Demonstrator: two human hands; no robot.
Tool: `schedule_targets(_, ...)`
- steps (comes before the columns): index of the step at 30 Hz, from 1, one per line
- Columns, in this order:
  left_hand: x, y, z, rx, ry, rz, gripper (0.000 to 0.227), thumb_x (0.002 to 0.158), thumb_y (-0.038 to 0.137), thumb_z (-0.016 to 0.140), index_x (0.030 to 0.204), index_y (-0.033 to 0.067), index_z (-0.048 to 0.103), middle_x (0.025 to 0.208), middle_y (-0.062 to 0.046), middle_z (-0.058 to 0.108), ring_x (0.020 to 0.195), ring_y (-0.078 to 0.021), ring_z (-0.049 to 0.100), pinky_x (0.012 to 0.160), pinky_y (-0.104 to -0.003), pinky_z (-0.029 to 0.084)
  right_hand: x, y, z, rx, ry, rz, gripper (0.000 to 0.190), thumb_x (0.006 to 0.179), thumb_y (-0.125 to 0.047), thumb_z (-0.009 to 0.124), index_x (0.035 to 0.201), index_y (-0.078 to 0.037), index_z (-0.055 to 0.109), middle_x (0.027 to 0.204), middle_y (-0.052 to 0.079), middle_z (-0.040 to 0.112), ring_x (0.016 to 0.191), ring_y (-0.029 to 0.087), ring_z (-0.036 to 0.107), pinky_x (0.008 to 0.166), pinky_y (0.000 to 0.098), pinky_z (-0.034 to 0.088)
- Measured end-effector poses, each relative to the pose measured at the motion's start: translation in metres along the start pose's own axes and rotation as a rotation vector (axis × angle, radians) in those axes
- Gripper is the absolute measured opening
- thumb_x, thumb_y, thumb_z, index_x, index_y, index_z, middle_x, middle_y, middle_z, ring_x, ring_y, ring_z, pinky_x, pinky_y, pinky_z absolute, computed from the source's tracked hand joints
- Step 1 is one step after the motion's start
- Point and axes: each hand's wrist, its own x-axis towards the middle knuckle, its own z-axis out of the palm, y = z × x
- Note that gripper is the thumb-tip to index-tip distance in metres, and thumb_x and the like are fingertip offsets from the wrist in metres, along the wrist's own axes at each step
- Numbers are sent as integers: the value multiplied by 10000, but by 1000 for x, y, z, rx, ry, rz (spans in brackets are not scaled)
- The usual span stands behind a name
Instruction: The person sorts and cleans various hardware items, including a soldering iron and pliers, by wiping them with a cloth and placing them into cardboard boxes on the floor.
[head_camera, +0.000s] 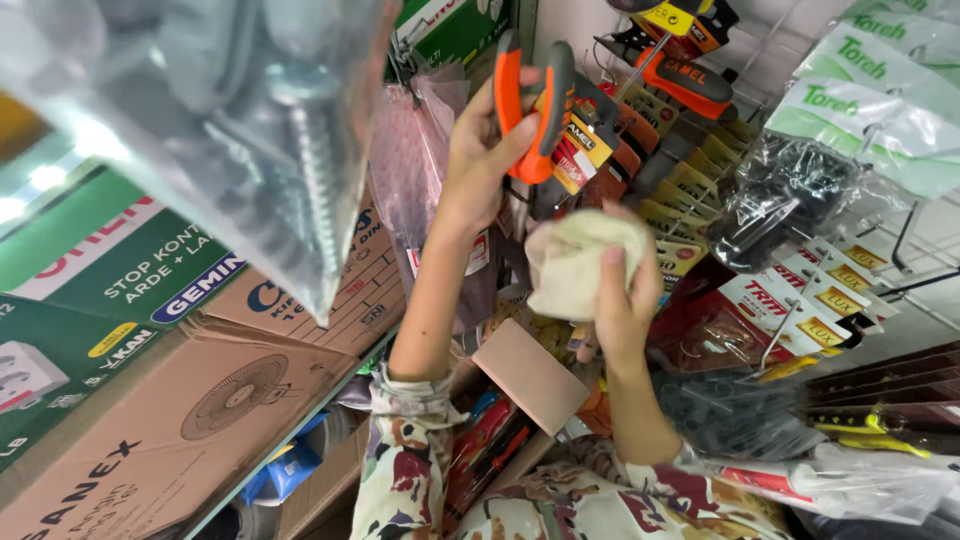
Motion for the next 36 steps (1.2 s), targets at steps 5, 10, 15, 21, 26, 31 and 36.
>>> schedule_targets(5,35,-27,2,76,-9,89,318,1048,-32,661,1330,30,530,1081,-87,675,922,-138,642,808,-300,542,-46,7,-16,3,-57,5,361,1094,-277,548,1271,33,602,1263,115,669,1153,184,619,1060,332,479)
schedule_targets(10,45,-37,15,235,-15,181,260,1022,-60,657,1227,41,533,1059,-64,706,965,-100,670,864,-272,568,-47,2,-25,-22,-49,10,375,1080,-309,579,1216,37,626,1243,118,666,1154,189,617,1061,337,477)
schedule_targets(15,75,-63,17,352,-43,257,248,996,-31,713,1186,29,566,1017,-36,703,965,-89,678,886,-260,587,-37,-14,-34,-75,23,-58,395,1080,-335,591,1211,36,630,1236,110,673,1158,185,617,1078,329,469)
schedule_targets(21,118,-109,10,448,-12,437,213,1008,5,732,1142,19,567,994,-32,607,943,-113,583,889,-261,509,-40,-14,-40,-80,-5,-41,363,1068,-314,602,1158,34,651,1202,122,687,1157,202,632,1076,340,478)
schedule_targets(26,120,-126,7,376,-25,381,202,1049,54,649,1225,45,549,1056,-40,625,968,-115,597,888,-259,515,-45,-6,-46,-27,-51,36,338,1052,-283,622,1152,38,654,1198,130,688,1134,206,633,1044,336,480)
schedule_targets(31,109,-119,2,330,-106,293,314,1116,103,636,1382,77,471,1143,-64,628,1010,-128,594,956,-271,507,-52,-2,-51,-22,-55,119,345,1032,-283,631,1158,36,664,1207,124,684,1112,200,632,1008,329,489)
schedule_targets(36,89,-100,-4,398,-129,241,527,1077,161,641,1503,100,338,1354,-97,585,1252,-191,607,1088,-331,502,-58,0,-53,-34,-76,99,343,1037,-290,633,1150,32,673,1200,122,688,1109,193,634,1007,320,492)
